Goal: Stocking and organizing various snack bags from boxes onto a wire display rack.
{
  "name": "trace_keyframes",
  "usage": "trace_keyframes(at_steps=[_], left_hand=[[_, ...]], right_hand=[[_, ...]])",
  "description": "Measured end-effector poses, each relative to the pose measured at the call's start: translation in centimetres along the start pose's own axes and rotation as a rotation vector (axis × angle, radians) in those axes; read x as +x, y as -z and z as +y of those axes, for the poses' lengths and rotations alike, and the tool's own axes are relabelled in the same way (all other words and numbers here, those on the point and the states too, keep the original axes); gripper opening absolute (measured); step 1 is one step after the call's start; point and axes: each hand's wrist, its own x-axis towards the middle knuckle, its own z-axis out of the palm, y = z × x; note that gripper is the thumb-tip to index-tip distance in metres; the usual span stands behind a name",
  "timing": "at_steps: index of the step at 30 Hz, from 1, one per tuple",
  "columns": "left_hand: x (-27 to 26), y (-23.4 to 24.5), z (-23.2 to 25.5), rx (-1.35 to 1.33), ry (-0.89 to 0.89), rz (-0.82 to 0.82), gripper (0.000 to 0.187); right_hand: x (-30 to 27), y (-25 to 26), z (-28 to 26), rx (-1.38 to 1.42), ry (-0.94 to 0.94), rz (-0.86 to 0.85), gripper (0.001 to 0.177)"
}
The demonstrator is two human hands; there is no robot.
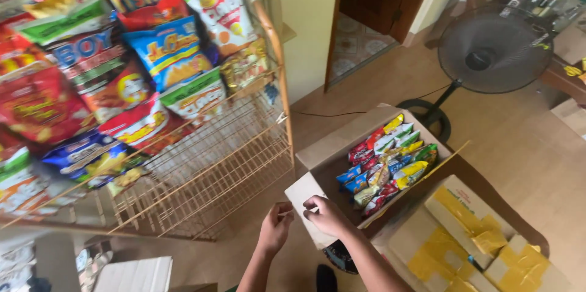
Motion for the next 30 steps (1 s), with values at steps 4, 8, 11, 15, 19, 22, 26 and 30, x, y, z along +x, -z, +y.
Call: trace_keyframes(at_steps=[4,8,11,15,19,22,26,30], left_hand=[[3.6,-5.1,-1.4,0.048,-0.009,-0.085,0.032],[7.9,-10.2,-3.4,0.093,0.076,-0.251,0.031],[12.0,-13.4,-6.5,0.131,-0.038,-0.322,0.027],[17.5,-16.7,-8.8,0.237,-0.166,-0.318,0.023],[22.0,-19.8,-10.4,0.361,-0.157,-0.396,0.026],[25.2,-21.4,-11.8,0.52,-0.297,-0.345,0.021],[26.3,-22.2,-10.8,0.759,-0.175,-0.474,0.031],[28.2,-23.2,-8.2,0.921,0.035,-0.512,0.048]], right_hand=[[2.1,4.7,4.3,-0.14,-0.236,-0.04,0.028],[5.4,7.2,12.3,0.088,-0.329,0.047,0.03],[7.2,8.6,14.9,0.378,-0.616,0.078,0.031],[10.5,8.4,19.6,0.761,-0.712,0.277,0.032],[11.5,6.7,23.1,1.033,-0.855,0.512,0.038],[12.9,5.1,26.8,1.084,-0.919,0.539,0.044],[12.5,4.6,27.3,1.167,-0.902,0.601,0.057],[12.0,5.6,26.5,1.182,-1.008,0.608,0.049]])
